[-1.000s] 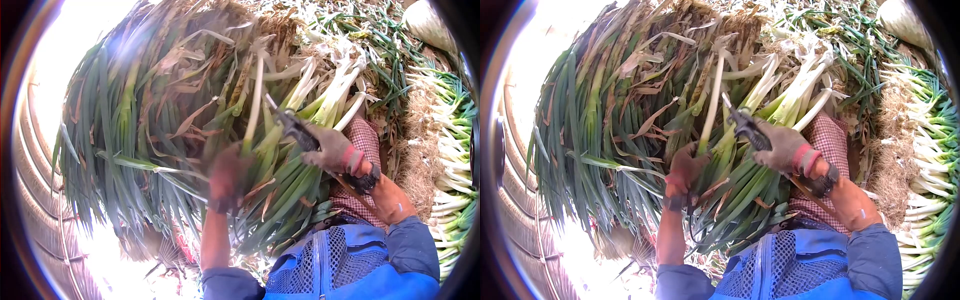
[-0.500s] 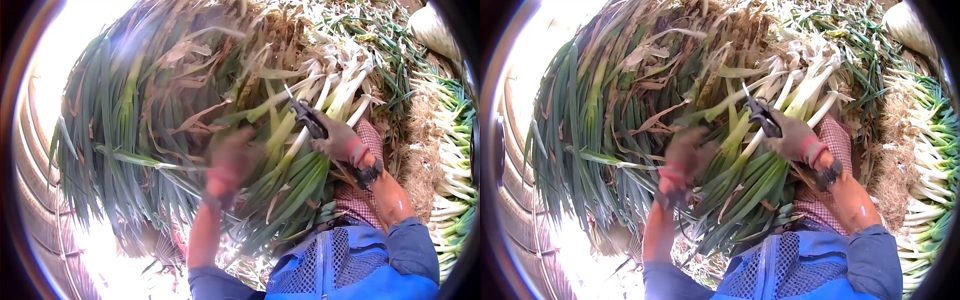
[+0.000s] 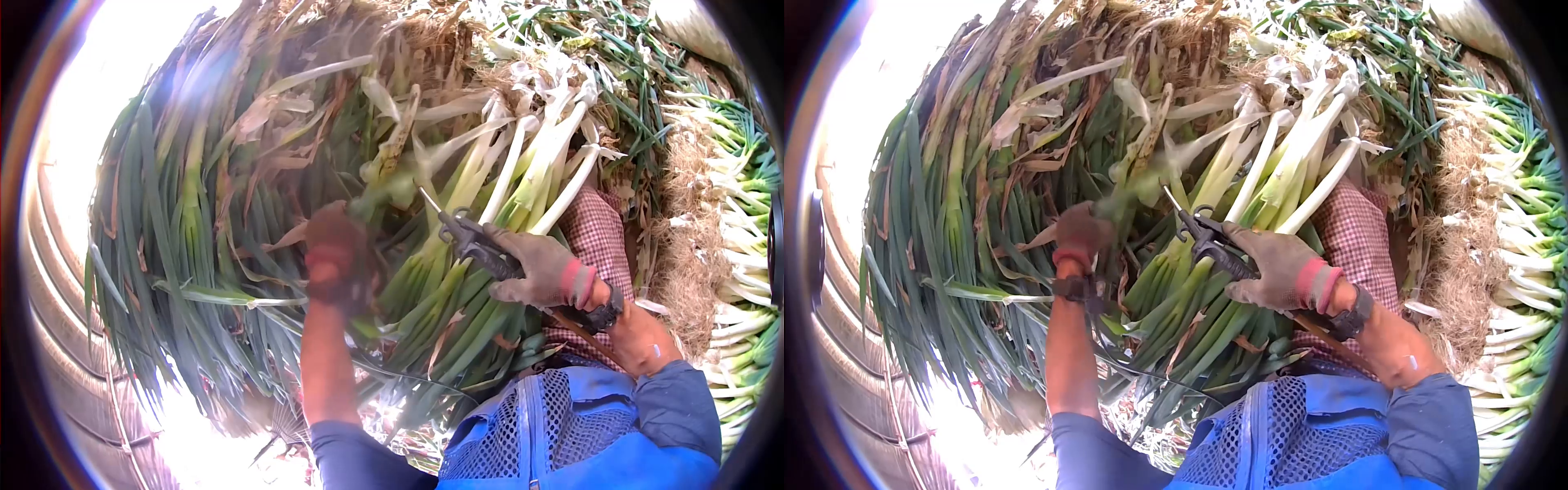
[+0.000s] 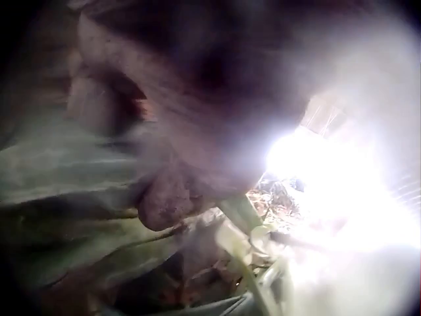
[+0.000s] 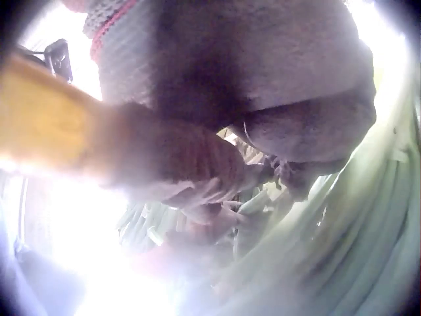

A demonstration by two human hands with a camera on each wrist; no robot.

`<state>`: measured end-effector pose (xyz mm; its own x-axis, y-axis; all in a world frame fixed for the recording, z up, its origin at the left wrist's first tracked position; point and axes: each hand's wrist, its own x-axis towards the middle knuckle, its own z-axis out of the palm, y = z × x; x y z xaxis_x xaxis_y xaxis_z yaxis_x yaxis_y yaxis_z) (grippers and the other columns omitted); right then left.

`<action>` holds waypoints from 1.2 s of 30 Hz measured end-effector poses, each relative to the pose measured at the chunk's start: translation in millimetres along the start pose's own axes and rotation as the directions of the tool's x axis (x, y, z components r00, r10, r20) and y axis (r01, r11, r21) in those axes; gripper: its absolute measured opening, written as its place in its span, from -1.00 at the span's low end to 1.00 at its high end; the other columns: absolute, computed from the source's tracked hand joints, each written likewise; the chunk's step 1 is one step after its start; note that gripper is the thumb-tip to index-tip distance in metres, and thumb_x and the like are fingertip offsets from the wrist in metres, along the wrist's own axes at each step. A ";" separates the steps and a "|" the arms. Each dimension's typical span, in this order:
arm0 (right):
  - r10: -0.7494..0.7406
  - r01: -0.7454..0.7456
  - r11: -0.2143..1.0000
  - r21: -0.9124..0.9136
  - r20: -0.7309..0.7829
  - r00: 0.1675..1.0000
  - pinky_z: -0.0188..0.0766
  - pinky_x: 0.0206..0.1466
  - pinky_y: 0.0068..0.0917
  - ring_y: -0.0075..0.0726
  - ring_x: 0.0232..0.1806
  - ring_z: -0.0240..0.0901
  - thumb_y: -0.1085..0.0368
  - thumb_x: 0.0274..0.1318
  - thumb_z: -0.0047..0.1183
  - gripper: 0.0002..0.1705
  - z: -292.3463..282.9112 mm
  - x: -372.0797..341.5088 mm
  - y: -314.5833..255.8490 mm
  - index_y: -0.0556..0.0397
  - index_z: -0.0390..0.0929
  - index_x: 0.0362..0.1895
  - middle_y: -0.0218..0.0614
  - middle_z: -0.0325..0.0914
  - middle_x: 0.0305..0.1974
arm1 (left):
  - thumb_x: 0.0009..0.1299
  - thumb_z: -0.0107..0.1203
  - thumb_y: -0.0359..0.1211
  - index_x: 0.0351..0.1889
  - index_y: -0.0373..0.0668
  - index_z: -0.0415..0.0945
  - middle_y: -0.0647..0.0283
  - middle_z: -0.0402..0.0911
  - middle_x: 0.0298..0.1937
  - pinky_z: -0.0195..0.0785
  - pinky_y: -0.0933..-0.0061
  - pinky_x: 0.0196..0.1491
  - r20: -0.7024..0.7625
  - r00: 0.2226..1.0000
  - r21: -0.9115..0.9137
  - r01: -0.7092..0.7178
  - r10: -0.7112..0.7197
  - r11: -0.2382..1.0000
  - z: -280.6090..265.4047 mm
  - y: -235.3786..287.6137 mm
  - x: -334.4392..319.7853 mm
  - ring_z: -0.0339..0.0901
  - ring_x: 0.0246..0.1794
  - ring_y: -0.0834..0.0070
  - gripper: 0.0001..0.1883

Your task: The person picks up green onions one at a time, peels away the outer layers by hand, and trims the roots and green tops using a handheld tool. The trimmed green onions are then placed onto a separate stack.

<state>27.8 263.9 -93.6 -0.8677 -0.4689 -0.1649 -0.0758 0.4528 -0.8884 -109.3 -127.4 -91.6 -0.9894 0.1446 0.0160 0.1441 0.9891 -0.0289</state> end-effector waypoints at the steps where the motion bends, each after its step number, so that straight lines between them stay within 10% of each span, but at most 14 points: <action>1: 0.002 -0.002 1.000 0.002 -0.003 1.000 0.51 0.35 -0.16 0.21 0.21 0.65 0.03 0.03 0.45 0.10 -2.3 -1.1 1.8 0.12 0.30 0.63 0.17 0.65 0.20 | 0.30 0.31 -0.32 -0.02 -0.14 0.79 0.02 0.85 -0.19 0.65 0.06 -0.07 0.001 1.000 0.001 -0.004 0.004 1.000 -7.3 -8.5 20.0 0.83 -0.18 0.03 -0.70; 4: 0.014 -0.017 0.999 0.046 0.066 0.998 0.49 0.39 -0.11 0.27 0.23 0.66 -0.06 0.14 0.45 0.10 -10.8 -3.8 -0.1 0.19 0.28 0.64 0.18 0.67 0.19 | 0.42 0.29 -0.36 -0.04 -0.17 0.77 0.12 0.84 -0.16 0.62 0.23 -0.04 0.015 0.999 -0.354 0.047 -0.045 0.934 -60.2 -0.2 80.1 0.80 -0.18 0.21 -0.80; 6: 0.114 -0.118 0.985 0.123 0.042 0.993 0.53 0.33 -0.18 0.22 0.13 0.70 0.01 0.14 0.46 0.07 -19.2 -0.4 -8.4 0.19 0.28 0.63 0.13 0.71 0.07 | 0.46 0.38 -0.34 0.06 -0.16 0.73 0.14 0.81 -0.10 0.62 0.27 0.03 -0.138 0.990 -0.857 -0.112 -0.014 0.504 -126.8 37.0 111.2 0.77 -0.13 0.27 -0.75; 7: 0.180 -0.179 0.973 0.144 0.008 0.984 0.55 0.24 -0.23 0.11 0.00 0.72 0.04 0.14 0.46 0.04 -21.8 1.2 -13.0 0.20 0.31 0.61 0.07 0.72 -0.04 | 0.50 0.37 -0.37 0.10 -0.17 0.70 0.22 0.81 -0.08 0.62 0.28 0.01 -0.047 0.995 -0.995 -0.055 -0.090 -0.085 -145.2 56.9 128.9 0.77 -0.08 0.35 -0.74; 8: 0.180 -0.179 0.973 0.143 0.009 0.984 0.55 0.24 -0.23 0.11 0.00 0.72 0.04 0.14 0.46 0.04 -21.6 2.9 -13.3 0.20 0.31 0.61 0.07 0.72 -0.04 | 0.49 0.43 -0.31 0.22 -0.18 0.62 0.31 0.77 -0.03 0.59 0.37 -0.02 -0.173 0.979 -0.978 -0.184 -0.112 -0.100 -174.4 104.4 120.6 0.74 0.03 0.45 -0.61; 11: 0.203 -0.183 0.968 0.174 -0.105 0.974 0.52 0.29 -0.30 -0.06 0.08 0.70 0.16 0.14 0.47 0.07 -22.1 6.3 -17.5 0.20 0.24 0.65 0.05 0.72 0.07 | 0.44 0.48 -0.28 0.20 -0.20 0.60 0.33 0.75 -0.10 0.52 0.45 -0.09 -0.128 0.937 -0.988 -0.092 -0.324 0.126 -174.9 124.0 113.4 0.68 -0.04 0.51 -0.56; 14: 0.148 -0.193 0.967 0.164 0.250 0.957 0.53 0.20 -0.32 -0.09 -0.02 0.67 0.03 0.14 0.40 0.06 -32.7 5.5 -36.2 -0.03 0.25 0.69 0.01 0.69 -0.06 | 0.42 0.41 -0.32 -0.15 -0.21 0.75 0.32 0.75 -0.28 0.50 0.41 -0.16 -0.072 0.949 -0.915 0.060 -0.306 0.399 -85.1 66.7 80.6 0.60 -0.30 0.52 -0.82; 19: 0.100 -0.105 0.992 0.070 0.074 0.992 0.66 -0.12 -0.19 -0.10 -0.38 0.75 0.02 0.15 0.34 -0.07 0.2 35.9 -30.7 -0.07 0.36 0.59 -0.08 0.72 -0.27 | 0.45 0.39 -0.24 -0.08 -0.18 0.79 0.20 0.84 -0.24 0.57 0.30 -0.06 0.117 0.900 -0.421 0.428 -0.421 0.800 10.7 13.3 -34.3 0.75 -0.25 0.43 -0.77; 22: 0.214 -0.265 0.962 0.072 0.408 0.888 0.60 0.08 -0.18 0.05 -0.11 0.72 0.00 0.15 0.35 0.03 -6.0 43.1 -71.3 -0.13 0.27 0.68 -0.01 0.71 -0.15 | 0.41 0.41 -0.22 -0.10 -0.17 0.79 0.09 0.85 -0.21 0.60 0.26 -0.03 -0.018 0.895 -0.406 0.401 -0.446 0.821 26.2 4.6 -60.5 0.79 -0.21 0.32 -0.75; 30: 0.134 -0.124 0.990 -0.064 0.213 0.968 0.67 0.02 -0.10 0.04 -0.14 0.81 0.02 0.21 0.36 -0.20 35.9 67.4 -65.1 0.09 0.47 0.46 0.06 0.78 -0.17 | 0.30 0.51 -0.06 -0.01 -0.17 0.78 0.04 0.85 -0.12 0.61 0.15 0.04 0.053 0.905 -0.266 0.421 -0.423 0.867 28.9 14.9 -46.3 0.81 -0.08 0.10 -0.55; 36: 0.333 -0.342 0.939 0.046 0.140 0.933 0.60 0.19 -0.12 0.07 0.00 0.77 -0.05 0.19 0.38 -0.11 11.0 98.0 -64.5 -0.07 0.43 0.56 0.05 0.77 0.03 | 0.25 0.55 0.01 0.09 -0.16 0.73 0.01 0.81 0.06 0.60 0.02 0.15 -0.026 0.919 -0.051 0.391 -0.393 0.919 33.8 26.6 -36.8 0.77 0.10 0.01 -0.42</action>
<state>-46.9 180.3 -57.3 -0.7658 -0.3927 -0.5092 0.2480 0.5502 -0.7973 -69.7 -107.2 -126.8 -0.9656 -0.2549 0.0522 -0.2536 0.9668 0.0306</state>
